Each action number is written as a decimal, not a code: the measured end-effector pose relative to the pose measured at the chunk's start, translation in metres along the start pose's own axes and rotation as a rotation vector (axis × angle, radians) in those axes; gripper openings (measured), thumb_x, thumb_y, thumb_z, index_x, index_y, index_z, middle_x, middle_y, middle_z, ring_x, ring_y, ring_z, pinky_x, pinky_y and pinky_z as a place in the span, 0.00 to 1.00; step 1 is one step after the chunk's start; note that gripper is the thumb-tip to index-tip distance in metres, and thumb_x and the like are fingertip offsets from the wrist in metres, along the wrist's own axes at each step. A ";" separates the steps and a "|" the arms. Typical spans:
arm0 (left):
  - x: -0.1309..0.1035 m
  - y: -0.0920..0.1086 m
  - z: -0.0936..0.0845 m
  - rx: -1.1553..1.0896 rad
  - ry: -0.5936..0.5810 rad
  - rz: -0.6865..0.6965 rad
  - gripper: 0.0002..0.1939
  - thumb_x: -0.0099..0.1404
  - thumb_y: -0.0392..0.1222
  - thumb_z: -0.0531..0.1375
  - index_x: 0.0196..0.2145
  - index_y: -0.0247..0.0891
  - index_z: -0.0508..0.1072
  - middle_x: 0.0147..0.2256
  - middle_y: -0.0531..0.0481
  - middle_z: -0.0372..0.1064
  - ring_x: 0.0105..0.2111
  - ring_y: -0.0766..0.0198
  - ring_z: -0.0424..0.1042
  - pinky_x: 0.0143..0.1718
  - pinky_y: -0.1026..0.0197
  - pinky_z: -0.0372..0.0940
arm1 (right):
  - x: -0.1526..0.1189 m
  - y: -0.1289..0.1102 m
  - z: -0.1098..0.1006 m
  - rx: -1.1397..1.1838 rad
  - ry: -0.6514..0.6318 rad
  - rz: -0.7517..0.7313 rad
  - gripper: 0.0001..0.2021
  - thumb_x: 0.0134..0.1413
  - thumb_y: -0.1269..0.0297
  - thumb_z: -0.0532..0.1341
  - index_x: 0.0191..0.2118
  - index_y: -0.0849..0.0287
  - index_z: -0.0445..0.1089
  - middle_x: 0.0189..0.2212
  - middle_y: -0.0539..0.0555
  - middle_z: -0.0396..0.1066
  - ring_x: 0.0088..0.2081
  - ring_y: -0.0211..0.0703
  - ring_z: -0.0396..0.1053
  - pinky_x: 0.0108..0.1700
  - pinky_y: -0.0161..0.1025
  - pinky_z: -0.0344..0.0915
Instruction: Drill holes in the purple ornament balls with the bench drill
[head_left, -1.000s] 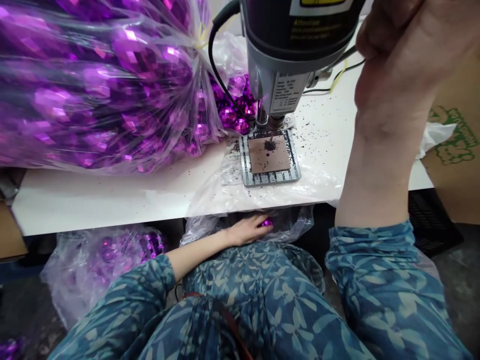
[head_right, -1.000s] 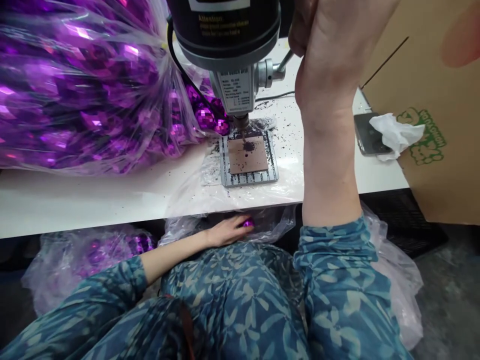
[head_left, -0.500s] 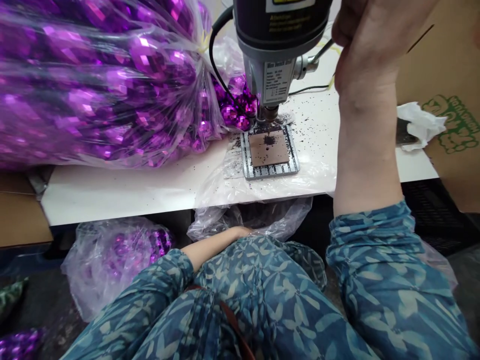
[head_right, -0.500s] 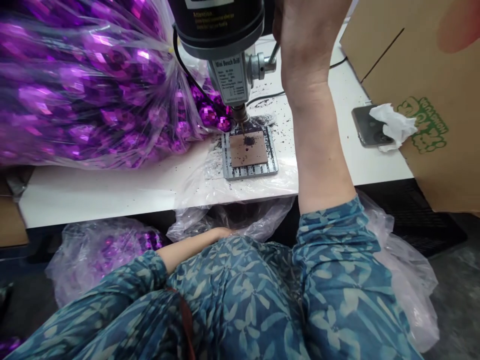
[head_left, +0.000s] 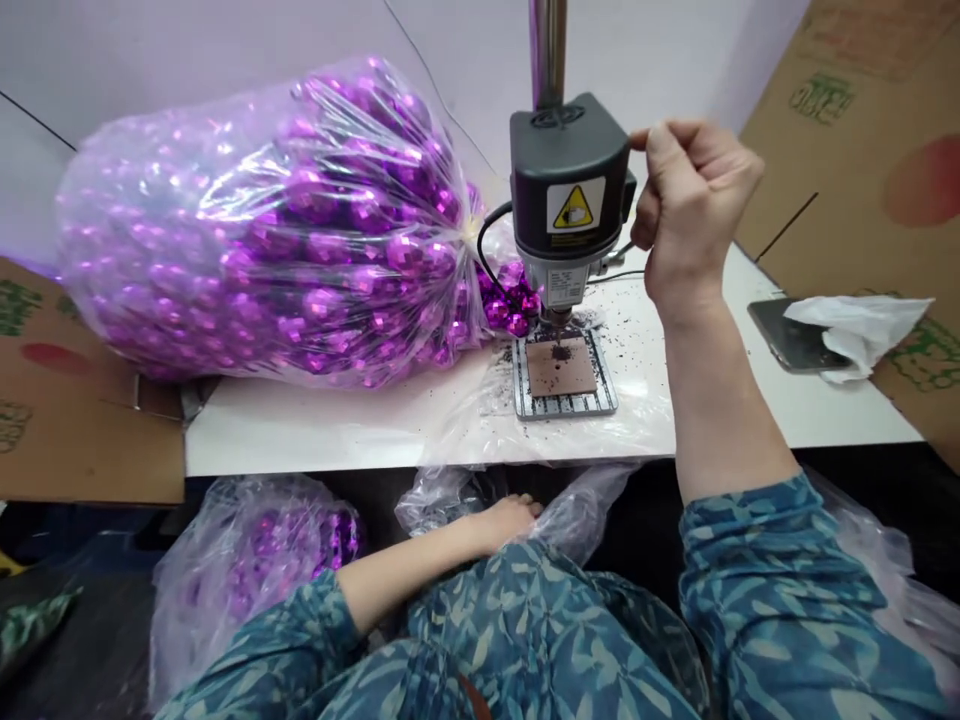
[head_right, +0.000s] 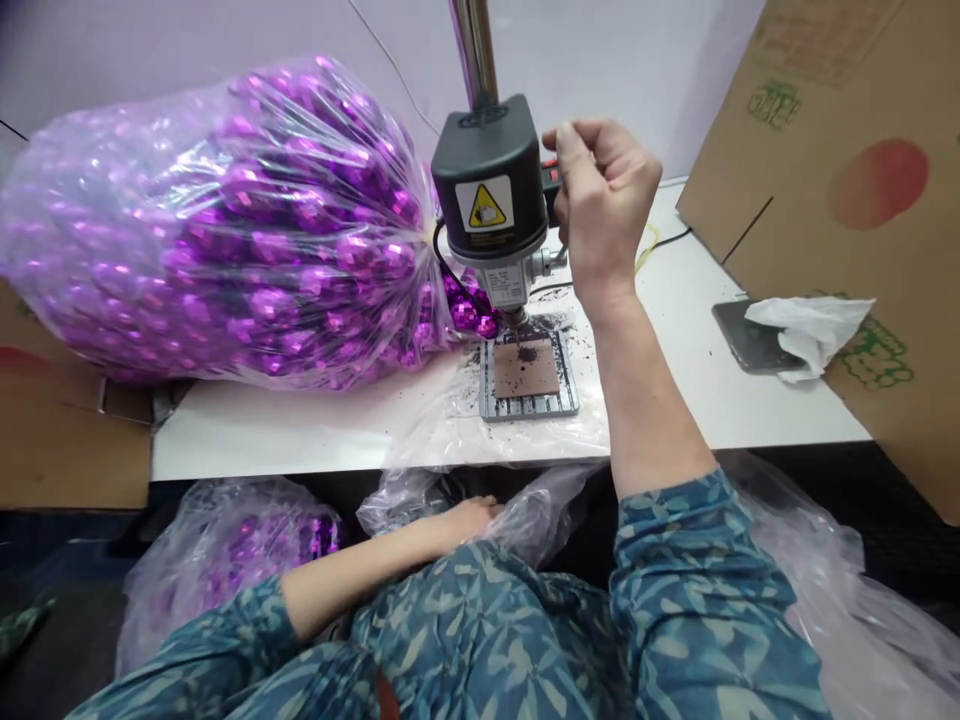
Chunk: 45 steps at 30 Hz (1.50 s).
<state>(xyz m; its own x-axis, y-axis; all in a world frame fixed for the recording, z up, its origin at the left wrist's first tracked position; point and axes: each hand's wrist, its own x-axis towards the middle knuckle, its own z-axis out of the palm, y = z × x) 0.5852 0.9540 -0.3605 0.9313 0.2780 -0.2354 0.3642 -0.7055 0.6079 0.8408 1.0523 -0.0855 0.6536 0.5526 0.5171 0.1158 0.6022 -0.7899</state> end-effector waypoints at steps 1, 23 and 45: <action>0.001 0.001 -0.014 0.038 0.023 -0.016 0.06 0.56 0.34 0.68 0.25 0.40 0.75 0.29 0.44 0.76 0.31 0.53 0.76 0.31 0.56 0.68 | 0.001 0.003 -0.001 0.006 -0.004 -0.001 0.10 0.59 0.68 0.65 0.27 0.57 0.69 0.10 0.39 0.49 0.12 0.25 0.42 0.13 0.35 0.38; 0.096 -0.062 -0.219 0.250 1.015 -0.233 0.15 0.67 0.41 0.64 0.52 0.40 0.74 0.53 0.36 0.69 0.56 0.43 0.67 0.59 0.43 0.61 | 0.001 0.018 -0.017 -0.020 -0.079 -0.096 0.18 0.51 0.43 0.68 0.32 0.53 0.73 0.15 0.46 0.56 0.15 0.28 0.45 0.17 0.38 0.40; 0.079 -0.017 -0.168 -1.433 0.660 -0.133 0.13 0.65 0.44 0.67 0.42 0.32 0.73 0.36 0.46 0.78 0.28 0.65 0.75 0.34 0.61 0.71 | 0.004 0.019 -0.018 -0.008 -0.068 -0.094 0.23 0.43 0.38 0.70 0.31 0.54 0.73 0.13 0.44 0.51 0.14 0.28 0.44 0.15 0.38 0.37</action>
<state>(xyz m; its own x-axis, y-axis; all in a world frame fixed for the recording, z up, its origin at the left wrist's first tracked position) 0.6524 1.0981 -0.2621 0.5904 0.7772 -0.2177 -0.2203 0.4147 0.8829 0.8593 1.0556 -0.1045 0.5871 0.5321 0.6101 0.1807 0.6485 -0.7394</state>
